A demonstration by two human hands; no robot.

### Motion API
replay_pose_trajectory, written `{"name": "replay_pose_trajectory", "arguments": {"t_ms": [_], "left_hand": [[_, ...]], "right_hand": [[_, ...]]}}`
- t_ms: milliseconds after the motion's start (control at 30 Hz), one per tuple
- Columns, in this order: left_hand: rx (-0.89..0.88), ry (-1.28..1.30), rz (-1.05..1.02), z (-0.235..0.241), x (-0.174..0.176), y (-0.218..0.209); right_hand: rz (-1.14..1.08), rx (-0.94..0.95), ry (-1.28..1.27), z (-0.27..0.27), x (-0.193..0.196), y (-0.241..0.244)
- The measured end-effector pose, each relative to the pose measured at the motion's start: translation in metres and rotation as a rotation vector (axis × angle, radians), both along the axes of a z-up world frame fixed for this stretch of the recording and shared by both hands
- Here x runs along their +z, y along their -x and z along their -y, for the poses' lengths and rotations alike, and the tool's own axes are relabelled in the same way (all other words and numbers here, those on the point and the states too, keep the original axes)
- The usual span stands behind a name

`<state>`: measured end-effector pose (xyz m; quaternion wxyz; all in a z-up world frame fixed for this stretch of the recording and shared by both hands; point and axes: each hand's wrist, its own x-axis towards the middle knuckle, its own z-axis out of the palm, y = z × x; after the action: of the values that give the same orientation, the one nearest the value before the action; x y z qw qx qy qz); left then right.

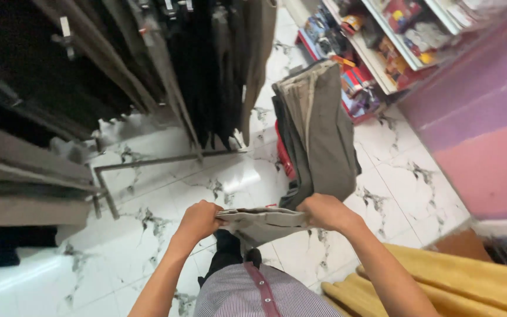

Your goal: Picking up a pair of pants, folding them, and attaching them to a clothes hanger with clips.

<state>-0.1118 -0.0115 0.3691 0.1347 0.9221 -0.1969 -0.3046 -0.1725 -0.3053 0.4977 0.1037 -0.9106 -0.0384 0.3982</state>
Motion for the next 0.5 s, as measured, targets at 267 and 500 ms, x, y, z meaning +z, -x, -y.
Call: {"name": "replay_pose_trajectory", "arguments": {"t_ms": [267,500], "left_hand": [[0.053,-0.067,-0.072,-0.077,0.087,0.061],[0.177,0.007,-0.210,-0.138,0.207,0.080]], "right_hand": [[-0.018,0.305,-0.106,-0.045,0.000,0.021],[-0.150,0.442,-0.279,-0.092,0.023,-0.017]]}}
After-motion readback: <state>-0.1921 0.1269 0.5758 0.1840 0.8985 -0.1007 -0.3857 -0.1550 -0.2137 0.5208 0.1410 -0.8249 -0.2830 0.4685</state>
